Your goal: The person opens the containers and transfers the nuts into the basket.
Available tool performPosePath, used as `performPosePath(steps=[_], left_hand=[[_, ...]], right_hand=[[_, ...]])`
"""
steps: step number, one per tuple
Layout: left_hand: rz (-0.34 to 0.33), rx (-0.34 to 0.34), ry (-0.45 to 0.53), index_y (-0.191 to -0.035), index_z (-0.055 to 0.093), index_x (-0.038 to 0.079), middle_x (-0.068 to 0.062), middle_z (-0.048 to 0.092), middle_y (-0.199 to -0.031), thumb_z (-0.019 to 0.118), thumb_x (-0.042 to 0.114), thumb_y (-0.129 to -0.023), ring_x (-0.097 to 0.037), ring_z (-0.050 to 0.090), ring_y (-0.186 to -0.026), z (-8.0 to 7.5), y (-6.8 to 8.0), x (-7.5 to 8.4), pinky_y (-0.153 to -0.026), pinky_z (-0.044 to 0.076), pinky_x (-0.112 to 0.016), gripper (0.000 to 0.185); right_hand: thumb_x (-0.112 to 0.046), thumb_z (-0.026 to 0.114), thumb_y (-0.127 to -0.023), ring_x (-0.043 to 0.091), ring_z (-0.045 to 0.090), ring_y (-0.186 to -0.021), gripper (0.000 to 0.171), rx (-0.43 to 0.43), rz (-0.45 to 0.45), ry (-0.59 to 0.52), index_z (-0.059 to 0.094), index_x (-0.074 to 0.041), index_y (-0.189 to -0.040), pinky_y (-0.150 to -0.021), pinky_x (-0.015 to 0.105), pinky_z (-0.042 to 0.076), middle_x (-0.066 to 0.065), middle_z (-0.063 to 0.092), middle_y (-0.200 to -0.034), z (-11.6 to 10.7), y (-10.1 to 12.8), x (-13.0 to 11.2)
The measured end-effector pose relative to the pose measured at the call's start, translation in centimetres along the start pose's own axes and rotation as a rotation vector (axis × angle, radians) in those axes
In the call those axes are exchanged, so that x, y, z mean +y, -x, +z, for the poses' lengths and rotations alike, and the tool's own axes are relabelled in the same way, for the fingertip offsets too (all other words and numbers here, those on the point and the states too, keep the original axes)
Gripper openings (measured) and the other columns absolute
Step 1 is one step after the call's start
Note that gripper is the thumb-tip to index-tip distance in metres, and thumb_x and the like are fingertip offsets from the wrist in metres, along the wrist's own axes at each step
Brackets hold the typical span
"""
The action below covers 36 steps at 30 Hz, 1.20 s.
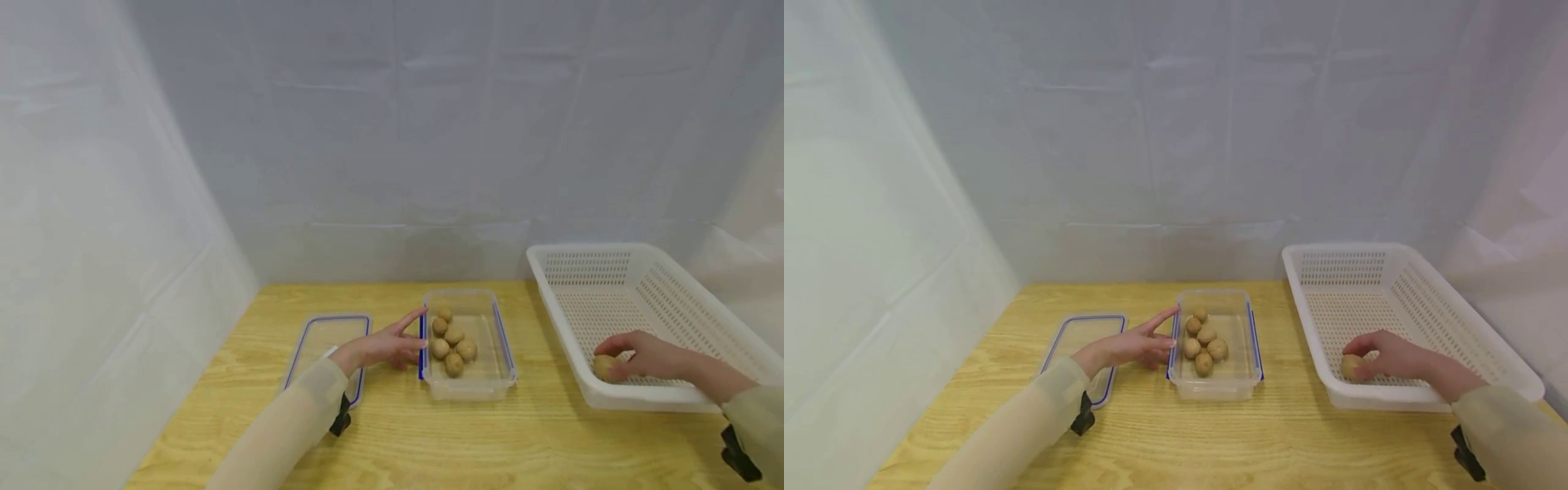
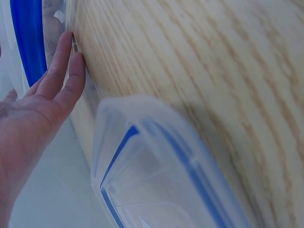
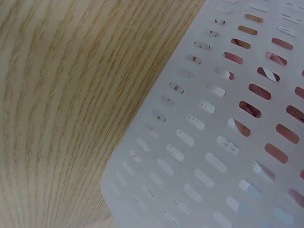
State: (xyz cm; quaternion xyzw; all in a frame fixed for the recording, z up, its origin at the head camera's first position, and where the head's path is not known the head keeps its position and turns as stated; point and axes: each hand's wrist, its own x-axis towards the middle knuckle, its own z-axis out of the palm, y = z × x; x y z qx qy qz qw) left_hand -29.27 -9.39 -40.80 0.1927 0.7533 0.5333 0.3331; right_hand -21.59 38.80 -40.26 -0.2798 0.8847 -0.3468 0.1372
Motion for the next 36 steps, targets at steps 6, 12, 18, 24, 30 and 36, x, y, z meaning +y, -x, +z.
performPosePath(steps=[6,12,18,24,30,36], left_hand=[[0.002,0.006,0.005,-0.157,0.008,0.032,-0.027,0.038,-0.146,0.056,0.025,-0.1,-0.034,0.061,-0.108,0.1,-0.1,-0.3,-0.089,0.049,-0.047,0.075],[-0.001,0.005,0.016,-0.157,0.008,0.034,-0.027,0.037,-0.147,0.056,0.026,-0.1,-0.033,0.061,-0.107,0.1,-0.1,-0.3,-0.088,0.05,-0.046,0.075],[0.004,0.001,0.024,-0.157,0.007,0.034,-0.027,0.038,-0.146,0.056,0.025,-0.1,-0.035,0.06,-0.109,0.0,0.0,-0.3,-0.091,0.048,-0.048,0.076],[0.006,0.001,0.032,-0.157,0.007,0.034,-0.027,0.038,-0.146,0.056,0.024,-0.1,-0.034,0.061,-0.108,0.0,0.0,-0.3,-0.09,0.048,-0.047,0.076],[0.011,-0.003,0.03,-0.157,0.007,0.032,-0.028,0.037,-0.146,0.056,0.024,-0.1,-0.033,0.061,-0.107,0.0,0.0,-0.2,-0.089,0.049,-0.046,0.076],[0.006,-0.004,0.028,-0.157,0.006,0.032,-0.028,0.037,-0.146,0.056,0.025,-0.1,-0.032,0.061,-0.108,0.0,0.0,-0.1,-0.088,0.049,-0.046,0.077]], right_hand=[[-0.008,0.071,-0.088,-0.001,0.055,-0.095,0.041,0.038,0.02,0.069,0.057,0.018,-0.116,-0.07,0.028,0.053,0.027,0.062,-0.11,0.0,0.2,-0.3],[-0.007,0.073,-0.086,0.002,0.06,-0.092,0.041,0.151,-0.012,0.118,0.057,0.017,-0.115,-0.07,0.026,0.053,0.02,0.066,-0.104,-0.2,0.5,-0.9],[-0.003,0.071,-0.087,0.0,0.062,-0.09,0.035,0.255,-0.074,0.094,0.061,0.008,-0.118,-0.068,0.023,0.053,-0.024,0.06,-0.11,-1.1,0.7,-2.2],[-0.009,0.073,-0.087,0.005,0.064,-0.091,0.041,0.34,-0.052,0.114,0.059,0.005,-0.123,-0.07,0.021,0.052,-0.017,0.062,-0.113,-1.7,0.5,-4.5],[-0.005,0.069,-0.089,0.004,0.063,-0.095,0.039,0.373,-0.103,0.098,0.059,0.001,-0.126,-0.072,0.022,0.053,-0.024,0.059,-0.115,-1.8,-0.4,-7.1],[-0.006,0.069,-0.09,0.003,0.063,-0.096,0.039,0.355,-0.137,0.071,0.059,0.0,-0.127,-0.072,0.025,0.054,-0.004,0.064,-0.118,-1.2,-1.8,-10.2]])
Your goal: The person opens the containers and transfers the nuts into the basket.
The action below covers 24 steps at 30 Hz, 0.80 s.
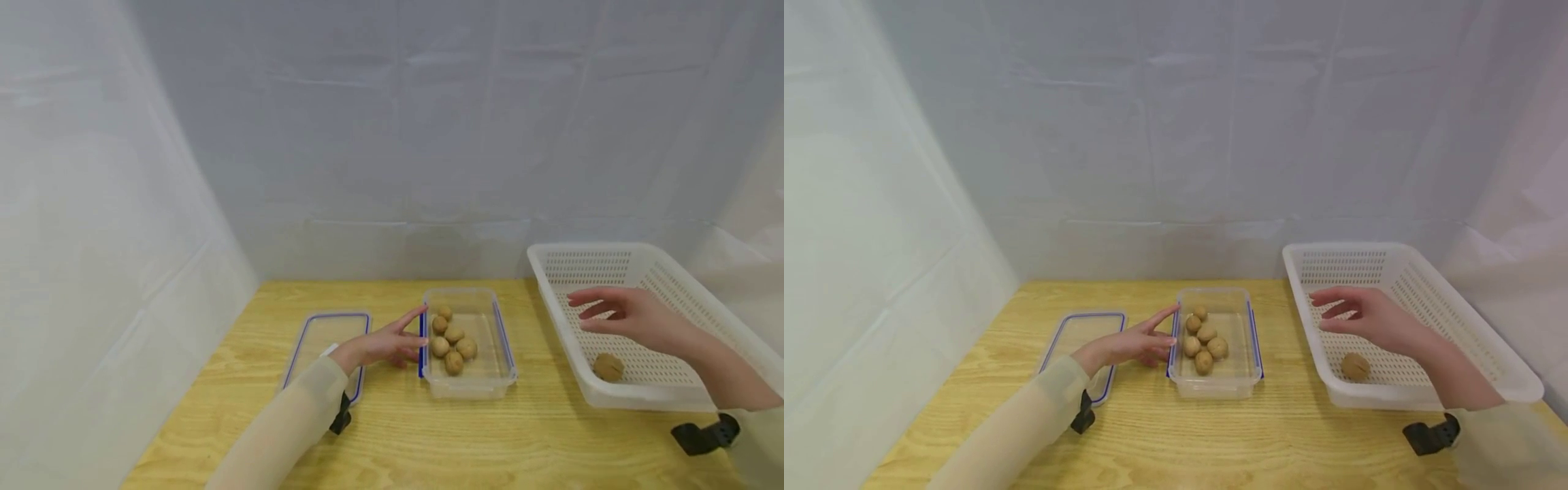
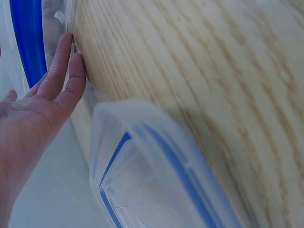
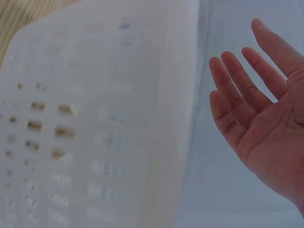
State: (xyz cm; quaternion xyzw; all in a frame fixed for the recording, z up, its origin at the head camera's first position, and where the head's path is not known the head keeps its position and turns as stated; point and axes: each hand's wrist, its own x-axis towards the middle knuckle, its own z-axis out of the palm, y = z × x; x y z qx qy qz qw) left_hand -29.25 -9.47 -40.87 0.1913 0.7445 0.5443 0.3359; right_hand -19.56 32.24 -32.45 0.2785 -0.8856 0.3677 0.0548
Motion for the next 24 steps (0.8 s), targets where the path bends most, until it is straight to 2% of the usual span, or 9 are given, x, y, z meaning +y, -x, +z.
performPosePath(steps=[3,4,12,19,24], left_hand=[[0.002,0.003,-0.003,-0.157,0.006,0.033,-0.028,0.036,-0.147,0.056,0.025,-0.1,-0.032,0.061,-0.107,0.0,0.0,0.0,-0.089,0.049,-0.046,0.076],[0.004,0.003,-0.004,-0.157,0.006,0.032,-0.028,0.036,-0.147,0.055,0.025,-0.1,-0.032,0.061,-0.107,0.0,0.1,0.0,-0.089,0.049,-0.046,0.076],[0.006,-0.001,0.003,-0.157,0.006,0.033,-0.027,0.036,-0.147,0.056,0.025,-0.1,-0.032,0.06,-0.109,0.0,-0.1,-0.3,-0.089,0.048,-0.047,0.076],[-0.001,-0.002,0.004,-0.157,0.006,0.034,-0.027,0.035,-0.148,0.056,0.025,-0.1,-0.033,0.059,-0.111,0.0,-0.2,-0.3,-0.091,0.048,-0.047,0.076],[0.001,-0.003,0.002,-0.157,0.006,0.034,-0.027,0.035,-0.147,0.056,0.026,-0.1,-0.035,0.058,-0.113,0.0,-0.1,-0.2,-0.093,0.046,-0.05,0.076]], right_hand=[[-0.009,0.07,-0.089,0.005,0.064,-0.095,0.04,-0.017,-0.01,-0.009,0.06,-0.001,-0.127,-0.071,0.027,0.055,0.014,0.064,-0.118,0.7,-0.8,-1.3],[-0.009,0.07,-0.089,0.006,0.064,-0.095,0.04,-0.022,-0.014,-0.011,0.061,-0.002,-0.127,-0.071,0.027,0.055,0.015,0.064,-0.118,1.0,-1.0,-1.7],[-0.009,0.07,-0.09,0.007,0.063,-0.098,0.039,-0.092,-0.067,-0.066,0.061,-0.001,-0.127,-0.071,0.029,0.055,0.016,0.063,-0.121,2.9,-3.2,-3.2],[-0.02,0.069,-0.092,0.026,0.063,-0.103,0.044,-0.185,-0.025,-0.055,0.058,-0.002,-0.131,-0.076,0.031,0.054,0.014,0.062,-0.125,4.6,-4.9,-3.9],[-0.02,0.068,-0.093,0.03,0.061,-0.107,0.044,-0.246,0.0,-0.088,0.057,-0.003,-0.132,-0.088,0.045,0.05,0.014,0.06,-0.126,6.2,-5.8,-4.3]])
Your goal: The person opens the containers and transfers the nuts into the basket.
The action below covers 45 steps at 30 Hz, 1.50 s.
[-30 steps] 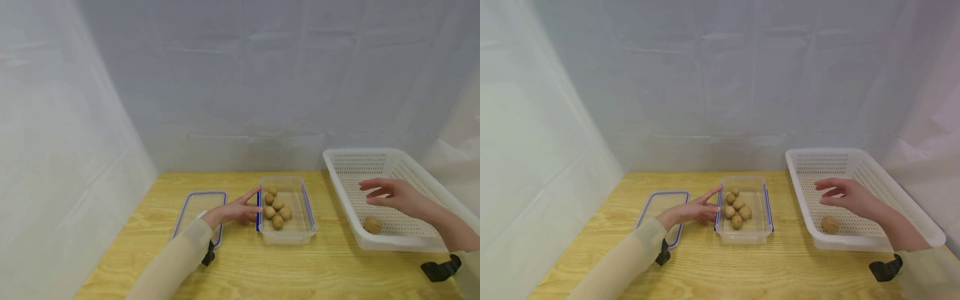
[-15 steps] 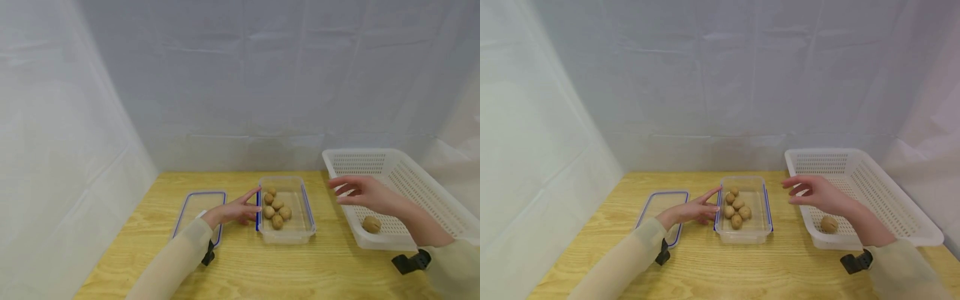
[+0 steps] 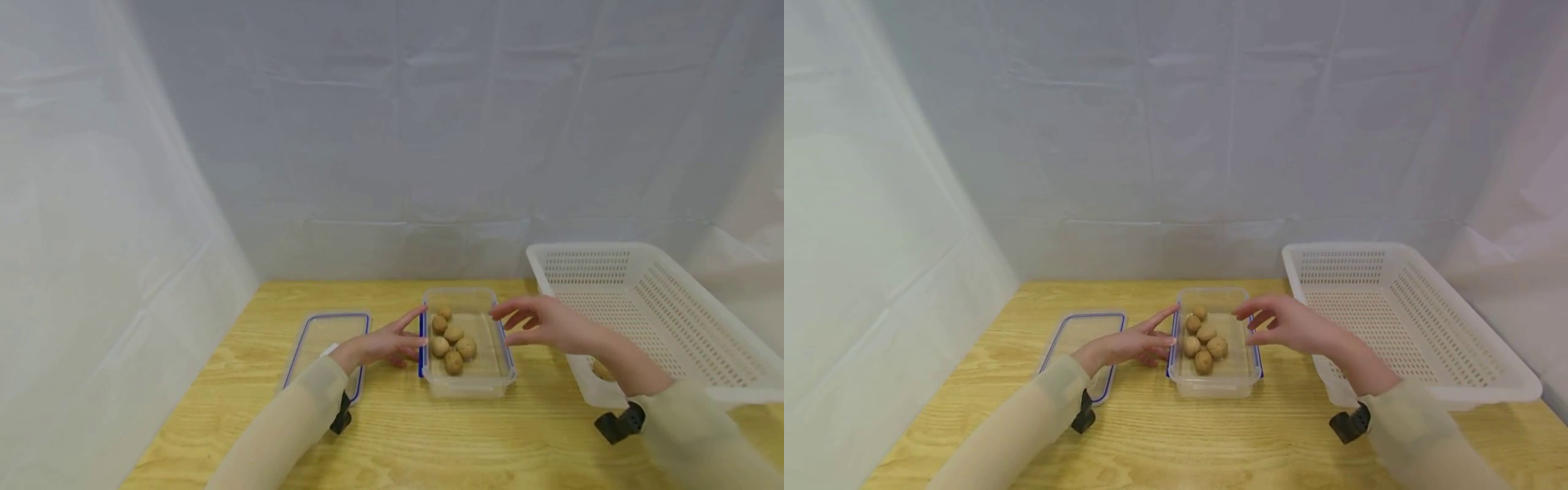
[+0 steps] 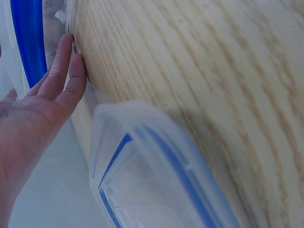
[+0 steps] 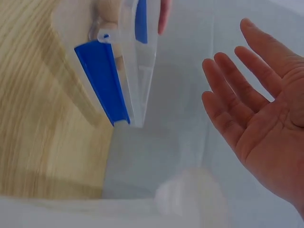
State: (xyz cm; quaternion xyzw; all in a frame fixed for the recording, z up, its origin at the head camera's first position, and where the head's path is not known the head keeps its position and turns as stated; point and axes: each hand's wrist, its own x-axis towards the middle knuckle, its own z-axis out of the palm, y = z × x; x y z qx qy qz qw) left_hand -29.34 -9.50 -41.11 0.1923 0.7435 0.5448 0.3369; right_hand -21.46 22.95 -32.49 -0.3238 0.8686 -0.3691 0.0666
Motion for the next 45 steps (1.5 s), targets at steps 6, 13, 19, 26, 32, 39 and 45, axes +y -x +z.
performPosePath(steps=[6,13,19,26,32,39,45], left_hand=[[-0.001,0.0,0.004,-0.157,0.006,0.034,-0.027,0.036,-0.147,0.056,0.026,-0.1,-0.035,0.059,-0.112,0.0,-0.1,-0.2,-0.092,0.047,-0.05,0.077],[0.007,-0.002,0.005,-0.157,0.006,0.034,-0.028,0.036,-0.147,0.056,0.026,-0.1,-0.036,0.059,-0.111,0.1,-0.5,-0.4,-0.092,0.047,-0.05,0.076],[0.01,-0.006,0.005,-0.157,0.006,0.035,-0.028,0.034,-0.148,0.056,0.026,-0.1,-0.035,0.059,-0.111,0.2,-0.6,-0.4,-0.092,0.047,-0.048,0.076],[-0.001,0.003,0.025,-0.157,0.007,0.035,-0.028,0.036,-0.147,0.055,0.025,-0.1,-0.034,0.06,-0.11,0.4,-0.9,-0.4,-0.091,0.047,-0.049,0.075],[-0.004,0.002,0.029,-0.157,0.007,0.035,-0.028,0.036,-0.146,0.055,0.025,-0.1,-0.034,0.059,-0.11,0.5,-0.8,-0.4,-0.093,0.046,-0.05,0.075],[-0.001,0.004,0.026,-0.157,0.008,0.036,-0.028,0.033,-0.148,0.054,0.025,-0.101,-0.034,0.059,-0.111,0.2,-0.6,-0.3,-0.094,0.045,-0.052,0.074],[0.005,0.001,0.024,-0.157,0.007,0.035,-0.028,0.033,-0.148,0.055,0.025,-0.101,-0.034,0.059,-0.111,0.3,-0.4,-0.2,-0.093,0.045,-0.051,0.074]], right_hand=[[-0.017,0.069,-0.092,0.029,0.062,-0.104,0.041,-0.045,-0.027,0.008,0.059,-0.001,-0.129,-0.086,0.05,0.049,0.016,0.061,-0.122,2.0,-1.7,0.1],[-0.01,0.072,-0.089,0.029,0.064,-0.099,0.038,-0.069,-0.06,0.051,0.063,-0.001,-0.124,-0.08,0.036,0.053,0.016,0.064,-0.118,3.9,-3.2,0.7],[-0.012,0.072,-0.088,0.028,0.065,-0.098,0.039,-0.099,-0.039,0.065,0.062,0.001,-0.124,-0.08,0.038,0.053,0.017,0.063,-0.118,5.2,-4.4,1.6],[-0.004,0.074,-0.085,0.032,0.066,-0.097,0.038,-0.124,-0.055,0.032,0.062,0.007,-0.12,-0.08,0.034,0.054,0.021,0.063,-0.117,6.9,-5.4,2.6],[-0.004,0.076,-0.083,0.028,0.063,-0.096,0.036,-0.101,-0.029,0.081,0.066,0.002,-0.117,-0.08,0.037,0.053,0.015,0.064,-0.116,8.0,-5.5,3.2],[-0.005,0.077,-0.082,0.02,0.061,-0.089,0.036,-0.106,-0.027,0.111,0.067,0.0,-0.117,-0.076,0.03,0.05,0.009,0.066,-0.11,8.7,-6.2,3.6],[0.0,0.075,-0.081,0.016,0.058,-0.083,0.031,-0.126,-0.054,0.138,0.069,0.001,-0.111,-0.072,0.026,0.048,0.008,0.067,-0.106,9.5,-7.0,3.7]])
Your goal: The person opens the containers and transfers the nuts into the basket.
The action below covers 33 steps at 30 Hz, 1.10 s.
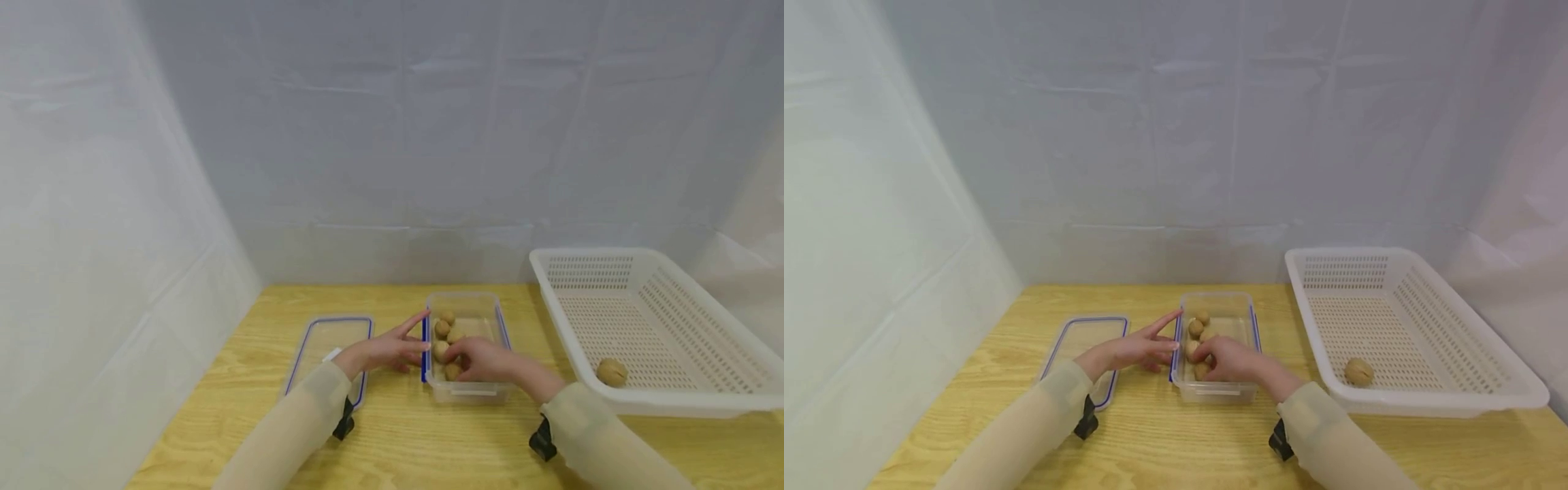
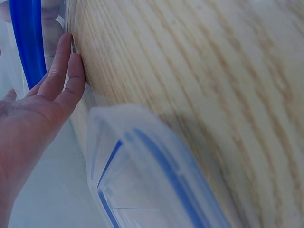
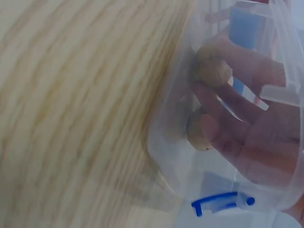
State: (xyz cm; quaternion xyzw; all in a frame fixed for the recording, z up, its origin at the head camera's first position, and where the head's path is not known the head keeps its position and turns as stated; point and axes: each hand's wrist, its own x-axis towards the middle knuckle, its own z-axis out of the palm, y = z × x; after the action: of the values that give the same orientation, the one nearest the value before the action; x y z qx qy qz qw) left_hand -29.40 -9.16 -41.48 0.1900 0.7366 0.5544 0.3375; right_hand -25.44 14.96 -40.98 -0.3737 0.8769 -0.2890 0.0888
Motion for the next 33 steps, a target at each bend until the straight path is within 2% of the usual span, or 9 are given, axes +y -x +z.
performPosePath(steps=[5,17,25,33], left_hand=[[0.001,-0.004,0.004,-0.157,0.007,0.034,-0.028,0.033,-0.148,0.055,0.025,-0.101,-0.035,0.059,-0.112,0.2,0.2,0.2,-0.094,0.045,-0.052,0.074],[-0.004,0.001,0.007,-0.157,0.007,0.036,-0.027,0.033,-0.149,0.055,0.025,-0.101,-0.035,0.058,-0.113,0.2,0.0,0.2,-0.095,0.044,-0.052,0.074],[-0.004,0.008,0.002,-0.157,0.008,0.036,-0.027,0.034,-0.148,0.055,0.026,-0.1,-0.035,0.059,-0.112,0.1,-0.1,0.2,-0.094,0.045,-0.051,0.074],[-0.009,0.015,-0.005,-0.157,0.008,0.035,-0.028,0.034,-0.148,0.055,0.025,-0.1,-0.036,0.059,-0.112,0.1,0.0,0.2,-0.094,0.045,-0.051,0.075]], right_hand=[[0.004,0.073,-0.08,0.013,0.059,-0.084,0.028,-0.003,0.02,-0.013,0.07,0.0,-0.108,-0.071,0.026,0.049,0.006,0.067,-0.104,0.3,-0.1,-0.2],[0.002,0.074,-0.082,0.016,0.061,-0.086,0.026,-0.004,0.053,-0.033,0.07,-0.002,-0.108,-0.073,0.029,0.052,0.006,0.067,-0.106,0.2,0.0,-0.5],[-0.004,0.077,-0.081,0.01,0.056,-0.075,0.029,0.061,0.049,-0.05,0.07,-0.003,-0.109,-0.066,0.027,0.048,0.001,0.067,-0.1,-0.4,0.5,-0.9],[-0.008,0.076,-0.085,0.017,0.061,-0.09,0.034,0.143,0.008,-0.045,0.066,-0.002,-0.116,-0.077,0.035,0.052,0.007,0.065,-0.112,-2.3,2.2,-1.4]])
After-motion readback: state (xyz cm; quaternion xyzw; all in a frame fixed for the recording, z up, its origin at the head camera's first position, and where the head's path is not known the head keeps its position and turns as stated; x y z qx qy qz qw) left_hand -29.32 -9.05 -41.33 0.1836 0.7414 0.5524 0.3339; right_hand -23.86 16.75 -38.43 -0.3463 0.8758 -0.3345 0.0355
